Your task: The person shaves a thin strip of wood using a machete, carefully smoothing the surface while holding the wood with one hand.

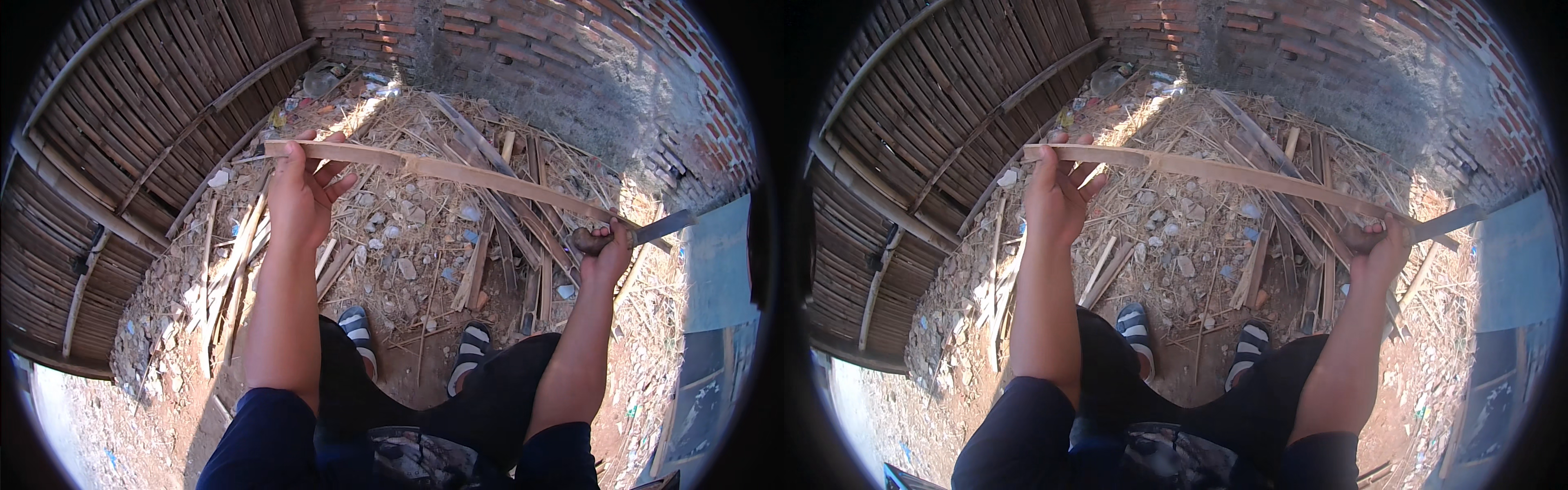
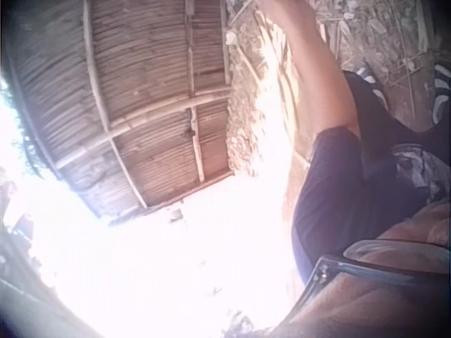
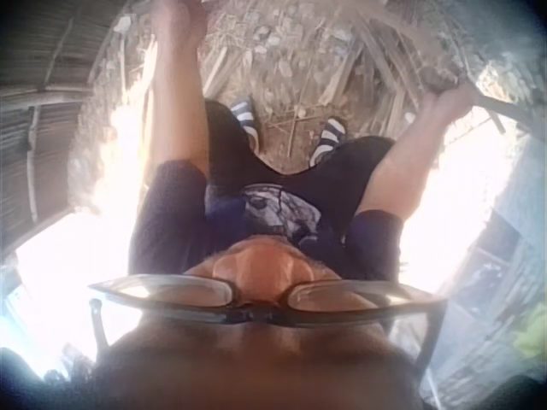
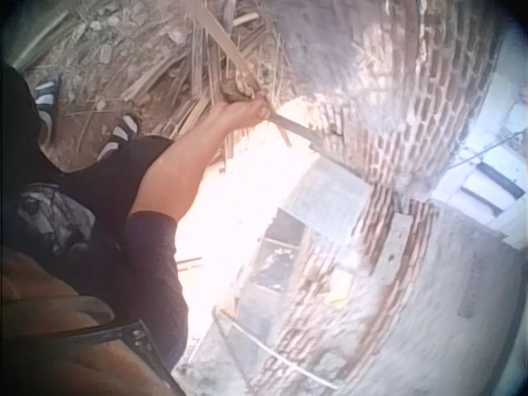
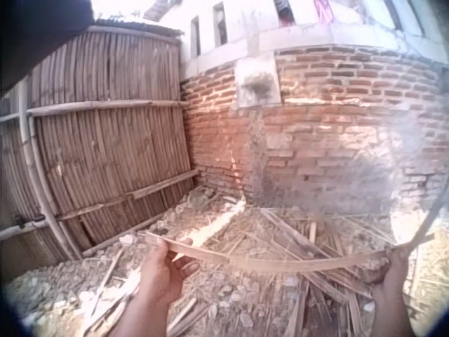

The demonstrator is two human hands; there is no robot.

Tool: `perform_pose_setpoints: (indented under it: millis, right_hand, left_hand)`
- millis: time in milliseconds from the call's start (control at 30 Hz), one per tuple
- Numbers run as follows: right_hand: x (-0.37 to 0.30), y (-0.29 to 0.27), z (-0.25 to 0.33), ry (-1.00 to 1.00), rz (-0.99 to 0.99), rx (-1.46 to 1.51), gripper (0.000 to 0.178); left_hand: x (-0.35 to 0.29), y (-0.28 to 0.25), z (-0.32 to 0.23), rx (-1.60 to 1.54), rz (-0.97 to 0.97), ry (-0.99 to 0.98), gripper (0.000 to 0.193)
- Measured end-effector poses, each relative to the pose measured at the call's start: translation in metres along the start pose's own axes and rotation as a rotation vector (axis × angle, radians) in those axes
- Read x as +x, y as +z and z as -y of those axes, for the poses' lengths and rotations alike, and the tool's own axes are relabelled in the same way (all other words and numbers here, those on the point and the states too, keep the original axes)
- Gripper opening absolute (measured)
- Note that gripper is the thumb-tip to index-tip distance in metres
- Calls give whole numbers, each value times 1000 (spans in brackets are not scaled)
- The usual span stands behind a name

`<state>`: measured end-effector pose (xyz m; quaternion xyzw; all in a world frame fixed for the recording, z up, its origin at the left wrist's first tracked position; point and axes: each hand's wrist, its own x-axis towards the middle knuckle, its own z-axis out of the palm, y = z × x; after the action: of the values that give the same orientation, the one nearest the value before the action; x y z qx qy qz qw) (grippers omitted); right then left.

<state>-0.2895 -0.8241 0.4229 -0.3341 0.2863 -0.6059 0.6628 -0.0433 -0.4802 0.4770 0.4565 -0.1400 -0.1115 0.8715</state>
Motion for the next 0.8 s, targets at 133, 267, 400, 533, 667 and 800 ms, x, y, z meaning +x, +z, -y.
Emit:
perform_pose_setpoints:
  millis: [133,267,400,533,667,800]
  right_hand:
    - [23,-17,-14,63,-44,-115,16]
    - [41,-48,-30,212,-5,-165,24]
    - [38,-62,-27,358,29,-195,20]
    - [47,-75,-30,349,9,-235,19]
    - [57,-79,-37,334,-27,-216,30]
    - [52,-71,-45,349,-35,-210,38]
  left_hand:
    - [2,-18,-25,27,-187,32,35]
    - [-16,-99,-48,47,-343,78,34]
    - [-78,-203,-58,-8,-580,155,34]
    - [-152,-310,-39,-62,-887,184,34]
    - [-228,-435,-18,-161,-1123,128,31]
    - [-309,-506,-6,-260,-1291,17,37]
